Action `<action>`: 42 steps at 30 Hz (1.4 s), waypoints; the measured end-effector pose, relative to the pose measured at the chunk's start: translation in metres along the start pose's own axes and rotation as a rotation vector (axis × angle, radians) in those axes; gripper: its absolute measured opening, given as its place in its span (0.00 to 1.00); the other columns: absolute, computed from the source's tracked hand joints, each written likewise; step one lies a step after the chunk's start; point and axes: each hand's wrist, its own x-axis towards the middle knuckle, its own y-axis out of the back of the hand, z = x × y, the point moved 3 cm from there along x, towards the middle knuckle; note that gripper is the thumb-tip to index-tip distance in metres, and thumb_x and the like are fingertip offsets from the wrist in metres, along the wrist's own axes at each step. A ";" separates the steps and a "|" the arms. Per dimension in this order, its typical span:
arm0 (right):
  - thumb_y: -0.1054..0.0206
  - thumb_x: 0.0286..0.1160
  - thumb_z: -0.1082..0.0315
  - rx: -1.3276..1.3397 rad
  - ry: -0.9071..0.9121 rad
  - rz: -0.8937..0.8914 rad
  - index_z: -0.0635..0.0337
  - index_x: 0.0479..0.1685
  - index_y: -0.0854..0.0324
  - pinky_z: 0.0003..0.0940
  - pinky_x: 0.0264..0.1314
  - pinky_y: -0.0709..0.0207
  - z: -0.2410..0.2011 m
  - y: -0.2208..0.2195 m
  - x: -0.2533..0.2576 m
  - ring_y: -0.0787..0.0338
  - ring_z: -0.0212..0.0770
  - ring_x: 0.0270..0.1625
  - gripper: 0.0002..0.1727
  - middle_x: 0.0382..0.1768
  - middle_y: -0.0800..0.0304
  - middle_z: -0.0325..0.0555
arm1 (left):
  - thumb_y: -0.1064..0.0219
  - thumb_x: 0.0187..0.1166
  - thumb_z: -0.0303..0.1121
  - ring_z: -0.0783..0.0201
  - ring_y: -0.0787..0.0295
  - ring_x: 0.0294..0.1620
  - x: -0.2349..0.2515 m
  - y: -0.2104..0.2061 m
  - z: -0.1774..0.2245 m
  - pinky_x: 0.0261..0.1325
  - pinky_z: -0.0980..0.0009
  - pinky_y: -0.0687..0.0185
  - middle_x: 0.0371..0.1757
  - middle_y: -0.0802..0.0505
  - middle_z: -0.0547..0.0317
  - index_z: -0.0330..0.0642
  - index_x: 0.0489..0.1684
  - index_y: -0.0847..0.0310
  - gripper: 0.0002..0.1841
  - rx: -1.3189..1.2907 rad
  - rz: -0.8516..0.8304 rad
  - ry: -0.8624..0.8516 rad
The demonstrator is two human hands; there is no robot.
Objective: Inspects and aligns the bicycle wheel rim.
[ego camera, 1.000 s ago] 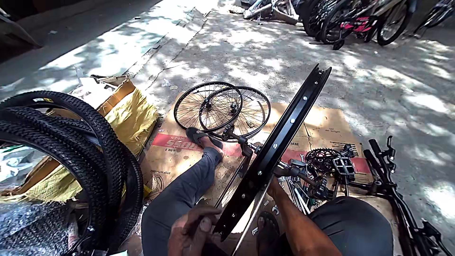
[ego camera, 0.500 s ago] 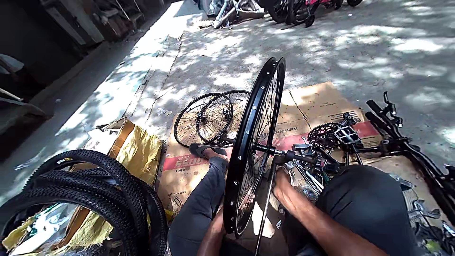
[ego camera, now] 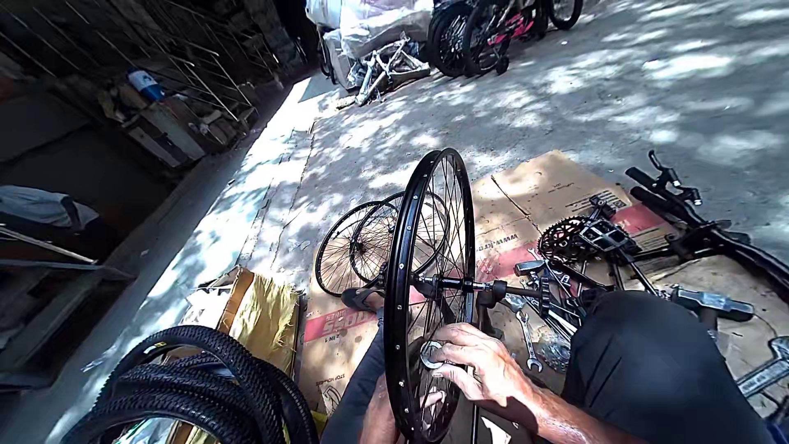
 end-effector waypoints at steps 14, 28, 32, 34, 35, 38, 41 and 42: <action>0.23 0.66 0.69 0.405 0.018 0.287 0.62 0.50 0.14 0.35 0.53 0.06 -0.032 0.012 0.067 0.05 0.36 0.50 0.15 0.52 0.06 0.45 | 0.62 0.93 0.35 0.79 0.13 0.57 0.014 -0.029 0.059 0.67 0.76 0.18 0.56 0.07 0.63 0.32 0.69 0.23 0.24 0.127 0.194 -0.323; 0.25 0.51 0.59 -0.012 -0.020 0.422 0.48 0.18 0.19 0.23 0.19 0.30 -0.037 0.032 0.109 0.25 0.22 0.19 0.08 0.18 0.19 0.27 | 0.54 0.93 0.45 0.68 0.09 0.50 0.062 -0.035 0.050 0.58 0.68 0.14 0.48 0.06 0.55 0.40 0.57 0.15 0.23 -0.396 -0.089 -0.297; 0.23 0.53 0.61 -0.008 0.043 0.579 0.51 0.16 0.23 0.19 0.22 0.27 -0.037 0.021 0.106 0.23 0.21 0.21 0.13 0.20 0.21 0.31 | 0.44 0.90 0.47 0.72 0.09 0.49 0.062 -0.042 0.056 0.58 0.72 0.15 0.47 0.06 0.61 0.46 0.54 0.13 0.18 -0.390 -0.149 -0.396; 0.25 0.59 0.63 0.059 0.044 0.476 0.53 0.23 0.18 0.18 0.24 0.24 -0.036 0.029 0.100 0.21 0.22 0.25 0.07 0.28 0.18 0.33 | 0.45 0.89 0.51 0.77 0.11 0.50 0.066 -0.043 0.061 0.59 0.75 0.16 0.49 0.05 0.68 0.50 0.58 0.12 0.19 -0.289 -0.254 -0.469; 0.26 0.61 0.64 0.072 0.049 0.437 0.54 0.29 0.15 0.18 0.26 0.22 -0.038 0.032 0.095 0.20 0.23 0.26 0.05 0.32 0.16 0.35 | 0.46 0.89 0.53 0.80 0.11 0.47 0.070 -0.042 0.059 0.56 0.77 0.16 0.46 0.06 0.72 0.54 0.55 0.12 0.20 -0.241 -0.271 -0.492; 0.25 0.66 0.67 0.050 0.051 0.412 0.57 0.38 0.10 0.19 0.29 0.16 -0.045 0.033 0.078 0.15 0.24 0.29 0.06 0.38 0.10 0.39 | 0.49 0.89 0.56 0.82 0.12 0.40 0.077 -0.048 0.061 0.47 0.79 0.16 0.39 0.07 0.76 0.57 0.47 0.12 0.21 -0.215 -0.278 -0.474; 0.26 0.60 0.67 -0.040 0.063 0.484 0.60 0.32 0.11 0.16 0.26 0.20 -0.050 0.030 0.076 0.18 0.22 0.25 0.06 0.30 0.14 0.38 | 0.60 0.93 0.48 0.85 0.14 0.36 0.077 -0.059 0.084 0.45 0.82 0.17 0.32 0.10 0.79 0.53 0.42 0.20 0.21 -0.108 -0.264 -0.316; 0.26 0.59 0.67 -0.063 0.067 0.500 0.60 0.31 0.12 0.15 0.25 0.21 -0.050 0.030 0.078 0.19 0.21 0.24 0.06 0.29 0.14 0.37 | 0.64 0.93 0.43 0.84 0.14 0.35 0.078 -0.060 0.091 0.44 0.81 0.17 0.31 0.11 0.77 0.52 0.41 0.20 0.22 -0.096 -0.275 -0.255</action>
